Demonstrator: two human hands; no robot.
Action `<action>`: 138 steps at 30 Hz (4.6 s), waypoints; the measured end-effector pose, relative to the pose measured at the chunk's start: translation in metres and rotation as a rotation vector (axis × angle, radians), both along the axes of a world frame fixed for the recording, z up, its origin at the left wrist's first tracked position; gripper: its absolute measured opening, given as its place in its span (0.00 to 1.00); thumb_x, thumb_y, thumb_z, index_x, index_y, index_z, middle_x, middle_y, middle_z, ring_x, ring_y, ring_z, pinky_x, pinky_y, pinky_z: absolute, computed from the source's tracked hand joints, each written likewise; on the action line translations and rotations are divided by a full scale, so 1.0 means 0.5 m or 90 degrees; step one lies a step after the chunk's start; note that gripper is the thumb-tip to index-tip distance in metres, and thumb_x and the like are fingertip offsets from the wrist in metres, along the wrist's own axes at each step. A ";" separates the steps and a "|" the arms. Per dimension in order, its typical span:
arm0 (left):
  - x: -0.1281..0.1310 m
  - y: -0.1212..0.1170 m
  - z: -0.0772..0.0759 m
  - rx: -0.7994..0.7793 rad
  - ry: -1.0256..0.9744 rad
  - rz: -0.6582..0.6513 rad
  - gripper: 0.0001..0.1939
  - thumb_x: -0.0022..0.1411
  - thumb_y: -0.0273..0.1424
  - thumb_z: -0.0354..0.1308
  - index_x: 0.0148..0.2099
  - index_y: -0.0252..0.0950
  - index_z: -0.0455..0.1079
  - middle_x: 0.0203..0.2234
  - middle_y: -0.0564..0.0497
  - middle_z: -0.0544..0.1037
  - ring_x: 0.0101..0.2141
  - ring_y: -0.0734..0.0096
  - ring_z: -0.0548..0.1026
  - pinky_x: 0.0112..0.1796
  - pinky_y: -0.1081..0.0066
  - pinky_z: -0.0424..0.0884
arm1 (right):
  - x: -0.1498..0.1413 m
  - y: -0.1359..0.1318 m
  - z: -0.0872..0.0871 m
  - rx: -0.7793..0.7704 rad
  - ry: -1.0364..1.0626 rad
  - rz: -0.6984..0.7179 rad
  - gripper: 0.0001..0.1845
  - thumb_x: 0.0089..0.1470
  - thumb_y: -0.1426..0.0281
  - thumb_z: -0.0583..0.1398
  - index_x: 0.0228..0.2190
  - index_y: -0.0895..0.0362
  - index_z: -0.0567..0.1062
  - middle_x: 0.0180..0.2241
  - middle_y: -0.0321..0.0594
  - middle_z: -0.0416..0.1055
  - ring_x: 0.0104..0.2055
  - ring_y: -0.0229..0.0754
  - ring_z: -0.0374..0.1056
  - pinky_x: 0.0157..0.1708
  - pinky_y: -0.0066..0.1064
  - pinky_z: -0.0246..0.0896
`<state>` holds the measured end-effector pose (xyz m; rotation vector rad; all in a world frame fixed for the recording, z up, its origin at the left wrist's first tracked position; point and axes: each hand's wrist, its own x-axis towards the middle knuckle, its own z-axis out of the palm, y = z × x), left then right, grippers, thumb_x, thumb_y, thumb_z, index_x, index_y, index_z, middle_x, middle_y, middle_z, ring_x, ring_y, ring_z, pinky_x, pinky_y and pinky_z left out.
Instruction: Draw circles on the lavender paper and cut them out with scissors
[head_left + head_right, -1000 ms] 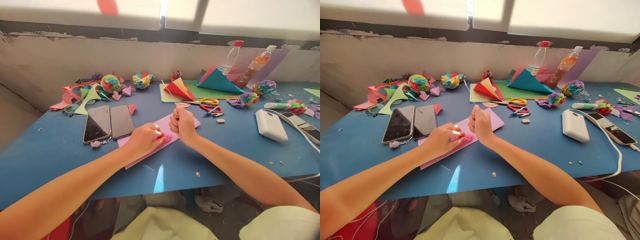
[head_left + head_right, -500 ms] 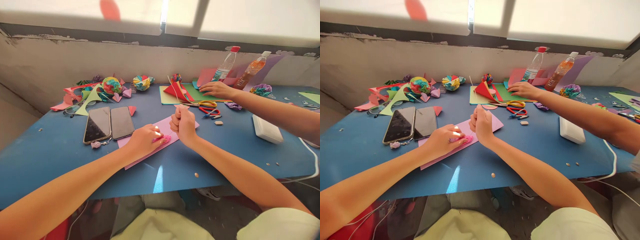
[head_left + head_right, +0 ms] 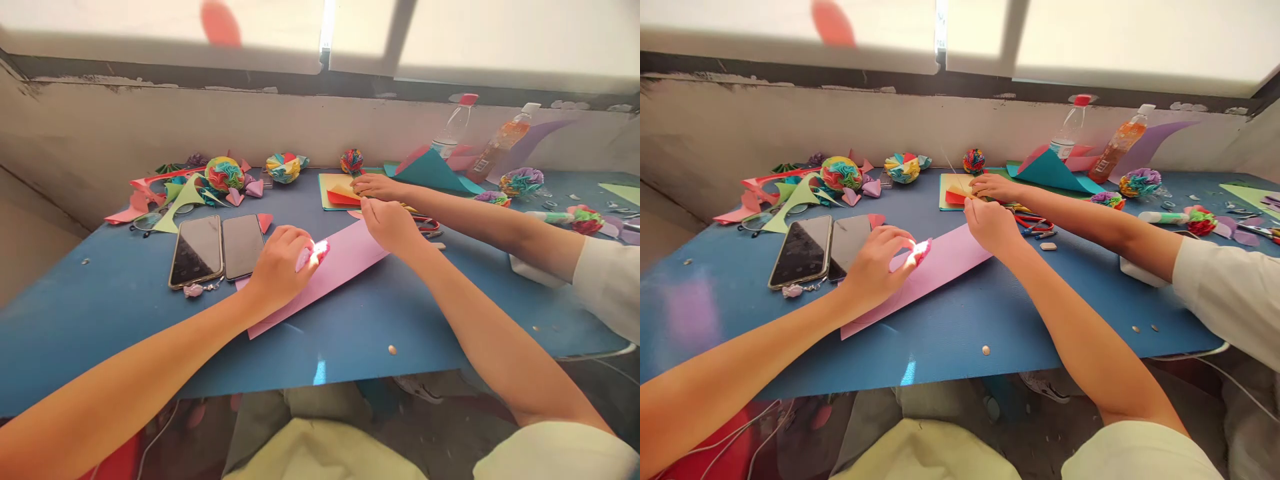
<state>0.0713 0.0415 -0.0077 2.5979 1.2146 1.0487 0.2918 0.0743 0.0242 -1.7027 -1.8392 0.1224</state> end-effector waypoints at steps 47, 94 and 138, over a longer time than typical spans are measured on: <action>-0.011 0.017 0.009 -0.097 -0.077 -0.056 0.12 0.68 0.33 0.45 0.44 0.34 0.68 0.29 0.51 0.75 0.28 0.74 0.69 0.32 0.74 0.65 | -0.068 -0.046 -0.080 0.109 -0.074 0.396 0.12 0.65 0.63 0.47 0.36 0.57 0.64 0.30 0.41 0.68 0.28 0.40 0.61 0.27 0.29 0.52; -0.003 -0.016 0.035 -0.616 -0.266 -0.138 0.24 0.52 0.33 0.54 0.17 0.38 0.41 0.13 0.58 0.44 0.18 0.81 0.44 0.21 0.71 0.42 | -0.093 -0.090 -0.073 0.224 0.057 0.529 0.16 0.64 0.68 0.45 0.50 0.56 0.63 0.42 0.49 0.69 0.42 0.44 0.67 0.37 0.36 0.65; -0.013 -0.010 0.017 -0.112 0.379 -0.107 0.38 0.59 0.56 0.49 0.57 0.29 0.64 0.56 0.34 0.66 0.51 0.47 0.66 0.47 0.55 0.62 | -0.018 0.032 -0.103 0.041 0.062 0.279 0.14 0.60 0.65 0.50 0.36 0.59 0.72 0.30 0.44 0.73 0.31 0.43 0.66 0.31 0.32 0.57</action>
